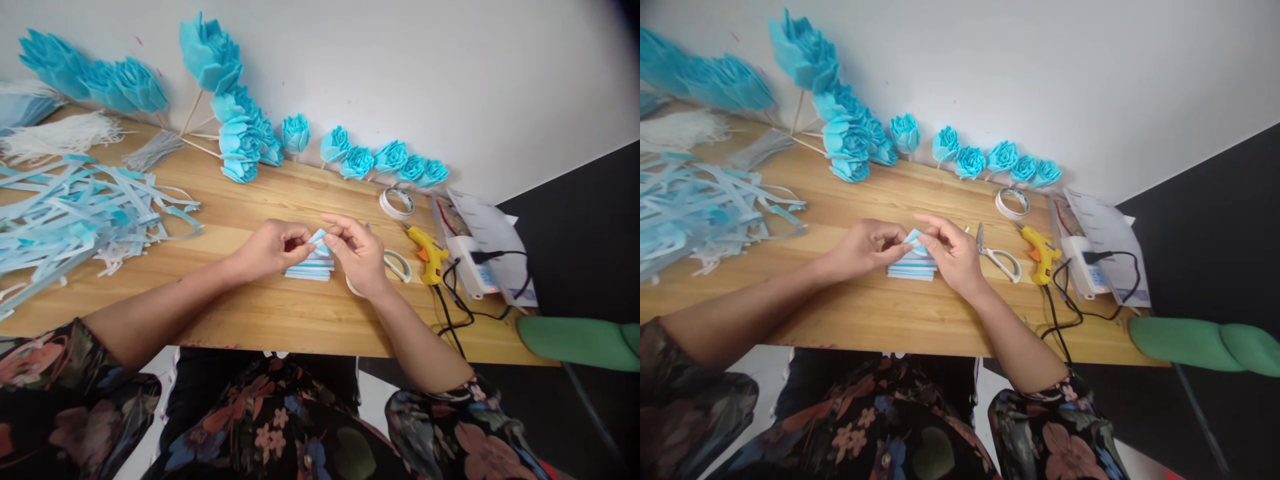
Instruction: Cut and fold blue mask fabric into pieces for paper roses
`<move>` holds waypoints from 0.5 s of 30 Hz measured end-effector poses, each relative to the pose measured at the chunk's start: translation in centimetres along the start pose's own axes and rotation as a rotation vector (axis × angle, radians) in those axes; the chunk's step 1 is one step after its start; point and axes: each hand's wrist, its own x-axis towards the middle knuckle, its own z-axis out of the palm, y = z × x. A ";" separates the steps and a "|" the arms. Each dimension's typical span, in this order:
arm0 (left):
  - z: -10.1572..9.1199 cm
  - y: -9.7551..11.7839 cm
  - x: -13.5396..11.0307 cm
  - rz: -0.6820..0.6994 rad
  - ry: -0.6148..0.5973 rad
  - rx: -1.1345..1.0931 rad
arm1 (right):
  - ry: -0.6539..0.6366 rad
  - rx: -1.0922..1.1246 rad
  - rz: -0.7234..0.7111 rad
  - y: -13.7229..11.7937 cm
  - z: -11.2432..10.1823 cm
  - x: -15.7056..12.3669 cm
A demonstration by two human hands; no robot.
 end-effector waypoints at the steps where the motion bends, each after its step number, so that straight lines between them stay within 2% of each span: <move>1: 0.0 0.0 0.0 -0.009 -0.001 -0.017 | 0.015 -0.013 -0.004 -0.1 0.0 0.1; 8: -0.1 0.0 0.1 -0.020 0.002 0.003 | -0.064 0.011 -0.032 0.2 0.2 0.1; 15: -0.2 0.0 0.1 -0.021 -0.013 0.010 | 0.035 -0.093 -0.032 -0.2 -0.2 0.0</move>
